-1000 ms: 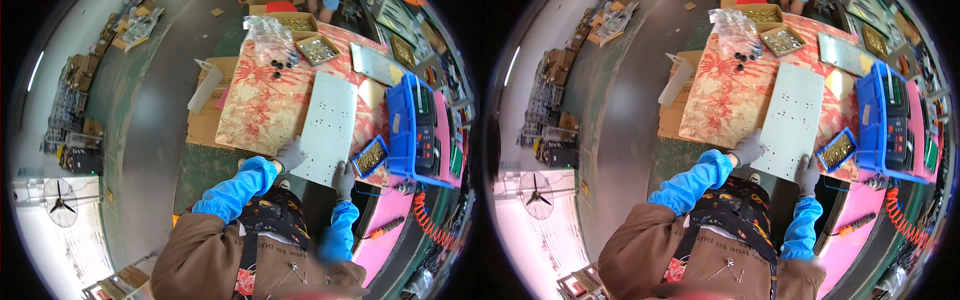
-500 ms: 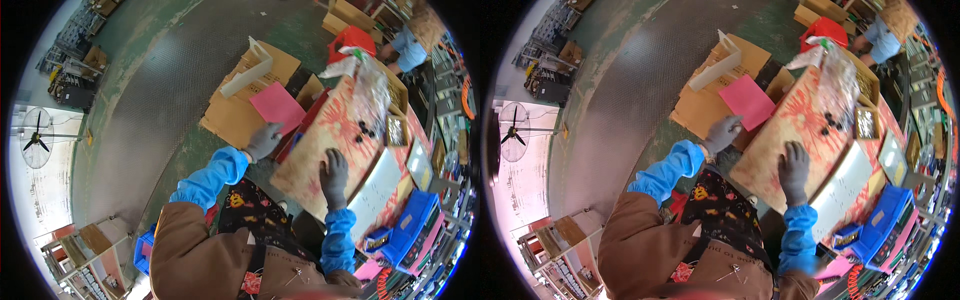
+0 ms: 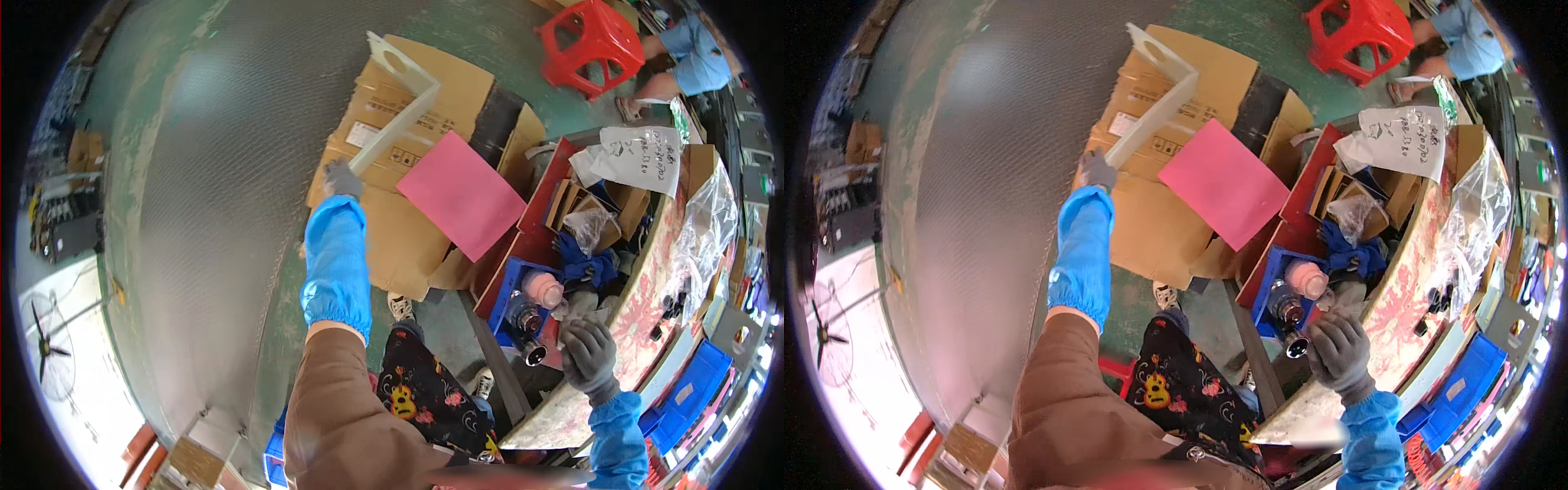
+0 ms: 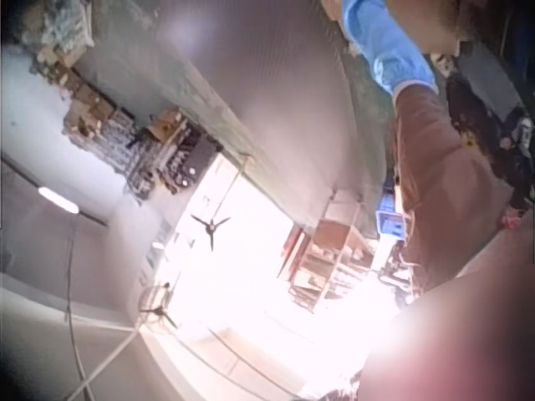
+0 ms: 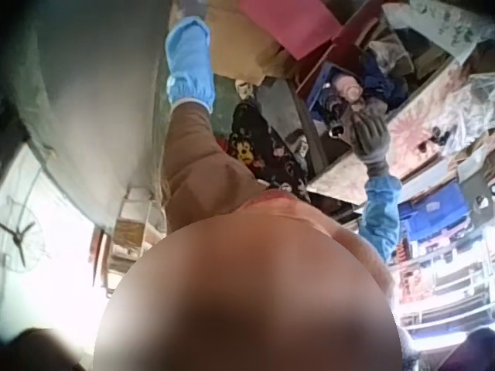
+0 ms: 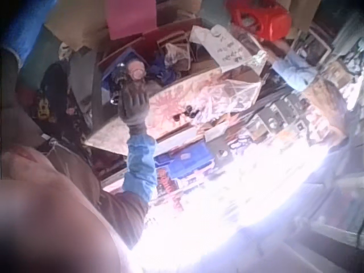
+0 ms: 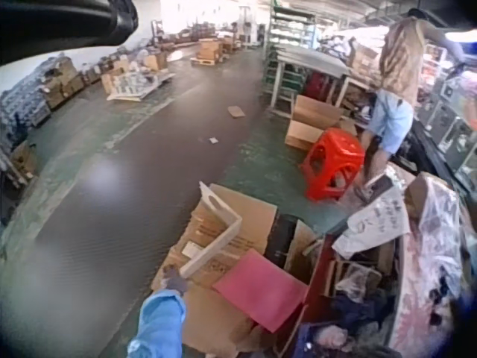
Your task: The person assembles a metal housing by attaching a base plate, housing panels, and a circuit board component, then securing them with screws using an electric screwdriver.
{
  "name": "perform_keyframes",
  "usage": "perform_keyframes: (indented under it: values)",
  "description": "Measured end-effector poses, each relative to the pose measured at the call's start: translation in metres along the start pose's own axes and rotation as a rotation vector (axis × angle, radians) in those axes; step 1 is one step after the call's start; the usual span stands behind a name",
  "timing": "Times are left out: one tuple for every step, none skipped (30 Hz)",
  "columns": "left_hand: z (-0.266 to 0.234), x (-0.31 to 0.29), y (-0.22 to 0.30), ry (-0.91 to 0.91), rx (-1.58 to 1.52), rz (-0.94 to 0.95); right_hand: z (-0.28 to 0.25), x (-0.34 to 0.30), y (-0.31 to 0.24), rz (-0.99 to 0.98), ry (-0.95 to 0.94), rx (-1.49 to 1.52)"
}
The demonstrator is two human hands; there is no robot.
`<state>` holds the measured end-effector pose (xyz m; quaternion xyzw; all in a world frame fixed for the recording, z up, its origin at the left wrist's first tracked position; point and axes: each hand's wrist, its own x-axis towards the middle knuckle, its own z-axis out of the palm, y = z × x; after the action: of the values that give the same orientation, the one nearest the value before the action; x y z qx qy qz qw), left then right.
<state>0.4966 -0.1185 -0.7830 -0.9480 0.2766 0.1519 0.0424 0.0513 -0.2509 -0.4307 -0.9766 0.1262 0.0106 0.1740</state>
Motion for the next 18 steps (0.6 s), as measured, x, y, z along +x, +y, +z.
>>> perform_keyframes:
  values:
    - [0.015,0.008,-0.017,0.096,-0.015,-0.013,0.001,0.003,-0.004,-0.012,-0.013,0.0]
    - [0.022,0.013,-0.01,0.187,-0.053,-0.015,0.002,0.003,-0.004,-0.014,-0.035,-0.021]
    - [0.026,0.02,-0.004,0.184,-0.059,0.004,0.003,0.003,-0.002,-0.017,-0.046,-0.012]
    - [0.026,0.028,-0.001,0.027,-0.016,-0.017,0.005,0.006,-0.001,-0.001,-0.042,-0.017]
    - [0.024,0.029,0.006,-0.135,0.026,-0.033,0.004,0.007,-0.002,0.008,-0.06,-0.022]
    - [0.023,0.023,0.017,-0.139,0.025,-0.015,0.003,0.008,-0.004,0.016,-0.074,-0.023]
    - [0.019,0.015,0.028,-0.161,-0.064,-0.058,0.001,0.01,-0.006,0.024,-0.079,-0.018]
    - [0.011,0.01,0.038,-0.181,-0.151,-0.102,0.002,0.011,-0.008,0.037,-0.071,-0.018]
    - [-0.008,0.005,0.051,-0.174,-0.146,-0.091,0.001,0.01,-0.008,0.041,-0.065,-0.024]
    - [-0.034,-0.001,0.068,-0.123,-0.234,-0.092,0.0,0.008,-0.008,0.05,-0.059,-0.033]
    - [-0.058,-0.007,0.074,-0.066,-0.315,-0.094,-0.002,0.007,-0.008,0.05,-0.043,-0.033]
    - [-0.079,-0.009,0.065,-0.048,-0.296,-0.087,0.0,0.006,-0.008,0.024,0.001,-0.007]
    - [-0.1,-0.008,0.053,-0.017,-0.269,-0.046,0.0,0.006,-0.008,0.019,0.03,0.01]
    - [-0.125,-0.008,0.04,0.017,-0.239,-0.004,0.001,0.006,-0.008,0.013,0.063,0.029]
    - [-0.142,-0.017,0.018,0.054,-0.327,-0.004,0.003,0.005,-0.008,-0.014,0.106,0.045]
    - [-0.151,-0.037,0.004,0.078,-0.432,0.016,0.003,0.001,-0.005,-0.024,0.142,0.041]
    - [-0.176,-0.071,0.02,0.042,-0.223,0.011,0.006,-0.014,0.004,-0.002,0.138,0.024]
    - [-0.2,-0.108,0.008,0.094,-0.285,0.169,0.012,-0.025,0.01,0.009,0.144,0.022]
